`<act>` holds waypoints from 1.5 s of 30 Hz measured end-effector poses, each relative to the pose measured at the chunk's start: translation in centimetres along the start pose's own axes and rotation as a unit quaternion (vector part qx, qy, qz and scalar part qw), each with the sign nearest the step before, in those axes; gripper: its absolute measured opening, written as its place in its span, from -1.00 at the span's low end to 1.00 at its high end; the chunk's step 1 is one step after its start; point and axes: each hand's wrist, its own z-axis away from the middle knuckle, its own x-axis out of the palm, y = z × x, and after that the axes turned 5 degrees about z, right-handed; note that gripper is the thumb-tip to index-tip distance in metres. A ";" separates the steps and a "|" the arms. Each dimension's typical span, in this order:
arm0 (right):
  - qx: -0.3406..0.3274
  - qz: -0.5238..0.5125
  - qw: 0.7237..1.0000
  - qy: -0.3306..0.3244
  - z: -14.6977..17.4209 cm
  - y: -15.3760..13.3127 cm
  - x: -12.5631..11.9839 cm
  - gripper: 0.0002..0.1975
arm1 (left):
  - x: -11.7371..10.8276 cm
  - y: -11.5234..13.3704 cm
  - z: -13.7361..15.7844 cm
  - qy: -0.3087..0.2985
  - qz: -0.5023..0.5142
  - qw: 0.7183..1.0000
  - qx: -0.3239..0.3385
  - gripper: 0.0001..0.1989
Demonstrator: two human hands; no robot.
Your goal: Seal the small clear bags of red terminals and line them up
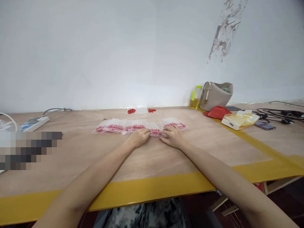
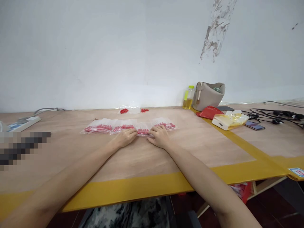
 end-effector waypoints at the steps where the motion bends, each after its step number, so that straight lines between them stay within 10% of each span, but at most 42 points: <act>1: -0.005 0.005 1.000 0.005 -0.2 -0.4 0.1 -0.79 | 0.0 0.1 0.0 0.008 0.003 1.000 -0.001 -0.79; 18: -0.153 0.125 0.977 0.083 -1.8 -2.0 0.5 -0.76 | -0.4 1.6 -0.8 0.078 -0.013 0.996 0.030 -0.78; 45: -0.064 0.153 0.984 0.060 0.6 2.3 -1.2 -0.67 | -0.4 1.4 -0.2 0.102 0.070 0.992 -0.025 -0.83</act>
